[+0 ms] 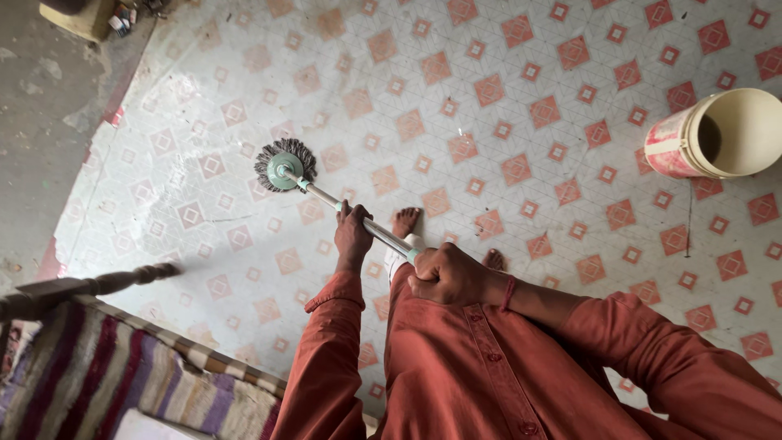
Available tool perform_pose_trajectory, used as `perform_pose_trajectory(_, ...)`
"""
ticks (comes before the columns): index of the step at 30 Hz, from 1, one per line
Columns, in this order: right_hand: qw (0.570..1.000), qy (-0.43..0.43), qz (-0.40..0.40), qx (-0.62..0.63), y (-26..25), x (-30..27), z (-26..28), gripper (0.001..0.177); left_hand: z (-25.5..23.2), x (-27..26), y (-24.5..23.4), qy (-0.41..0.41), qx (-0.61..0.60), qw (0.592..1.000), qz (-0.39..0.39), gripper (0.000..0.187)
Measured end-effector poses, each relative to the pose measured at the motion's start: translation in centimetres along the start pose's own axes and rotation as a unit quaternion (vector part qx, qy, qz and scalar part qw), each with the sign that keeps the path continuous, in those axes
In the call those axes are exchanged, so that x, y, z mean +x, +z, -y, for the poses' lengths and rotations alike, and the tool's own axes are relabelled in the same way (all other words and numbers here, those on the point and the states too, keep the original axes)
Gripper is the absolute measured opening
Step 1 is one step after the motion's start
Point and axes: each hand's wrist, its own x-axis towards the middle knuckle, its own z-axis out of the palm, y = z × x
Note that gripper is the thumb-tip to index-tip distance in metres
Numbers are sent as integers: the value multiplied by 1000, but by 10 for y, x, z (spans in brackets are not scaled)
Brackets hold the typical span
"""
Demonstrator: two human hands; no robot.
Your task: The person mops a tiled floor using a mop, moving it back and forth across different sections of the room and dipping the mop into a bucket of water.
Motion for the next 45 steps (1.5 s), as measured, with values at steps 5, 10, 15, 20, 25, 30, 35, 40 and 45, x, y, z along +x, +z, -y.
perform_pose_trajectory(5,999,2,-15,-31,-38,-81,26,48,-82,-55,25,-22,-42,999,3,9)
perform_pose_trajectory(10,999,15,-28,-11,-75,-164,53,45,-165,-108,45,16,-50,998,23,48)
perform_pose_trajectory(15,996,24,-82,-16,-100,-226,84,45,-211,-136,76,77,-10,990,115,15)
perform_pose_trajectory(20,991,17,-130,-19,-95,-268,106,45,-235,-156,95,147,-25,970,191,14)
perform_pose_trajectory(25,988,-18,-153,19,-87,-285,96,40,-232,-159,106,191,-84,960,188,10)
perform_pose_trajectory(30,987,-17,-151,53,-74,-275,73,44,-211,-140,108,170,-57,961,209,16)
perform_pose_trajectory(35,992,29,-122,28,-65,-224,33,46,-167,-89,108,237,-48,965,105,39)
perform_pose_trajectory(40,990,73,-118,2,-68,-136,2,47,-124,-6,99,124,-8,987,99,23)
perform_pose_trajectory(45,991,28,-127,-27,-69,-54,-20,42,-78,70,76,123,13,989,81,14)
